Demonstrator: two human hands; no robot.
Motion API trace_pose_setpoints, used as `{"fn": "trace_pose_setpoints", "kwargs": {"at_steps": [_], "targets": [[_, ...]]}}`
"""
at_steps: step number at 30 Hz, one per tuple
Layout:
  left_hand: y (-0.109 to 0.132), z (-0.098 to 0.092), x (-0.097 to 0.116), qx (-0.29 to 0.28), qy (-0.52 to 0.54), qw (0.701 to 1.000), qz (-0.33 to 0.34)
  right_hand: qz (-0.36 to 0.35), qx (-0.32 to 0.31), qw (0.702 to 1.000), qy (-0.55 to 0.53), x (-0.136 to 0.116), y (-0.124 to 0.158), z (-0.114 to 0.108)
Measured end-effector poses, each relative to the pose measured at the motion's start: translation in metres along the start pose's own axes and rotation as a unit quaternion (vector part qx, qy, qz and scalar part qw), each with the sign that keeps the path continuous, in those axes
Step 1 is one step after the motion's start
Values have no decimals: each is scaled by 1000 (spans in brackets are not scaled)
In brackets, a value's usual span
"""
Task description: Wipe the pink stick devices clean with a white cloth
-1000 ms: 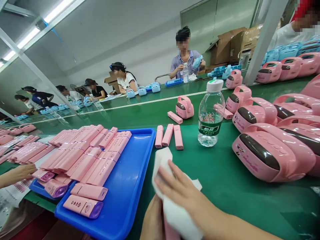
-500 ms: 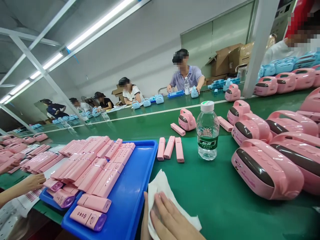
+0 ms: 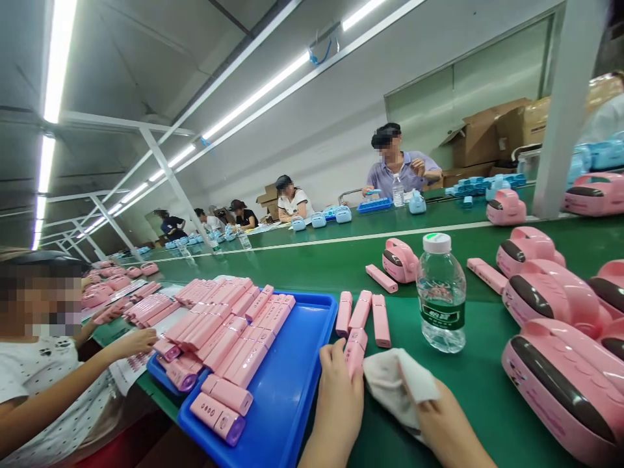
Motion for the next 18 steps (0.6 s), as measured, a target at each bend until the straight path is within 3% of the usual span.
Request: {"fn": "trace_pose_setpoints", "kwargs": {"at_steps": [3,7,10,14,16,18], "targets": [[-12,-2,8,21,-69,997,23,67,27,997,-28,23,-6,-1],[-15,-13,16,13,-138,989,50,99,19,993,-60,30,-2,4],[-18,-57,9,58,-222,973,25,125,14,989,-77,31,1,5],[-23,-130,-33,110,-369,917,-101,140,5,986,-96,28,3,9],[-25,-150,-55,108,-412,894,-140,143,2,984,-105,23,5,13],[-27,-157,-71,98,-421,889,-148,144,9,983,-112,16,6,15]]}}
Point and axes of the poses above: each hand's wrist, its own y-axis away from the middle knuckle, its own z-axis out of the palm, x = y × z, the point moved 6 cm from there along -y, towards the middle knuckle, and after that the axes turned 5 degrees about y, right-handed, at the moved point
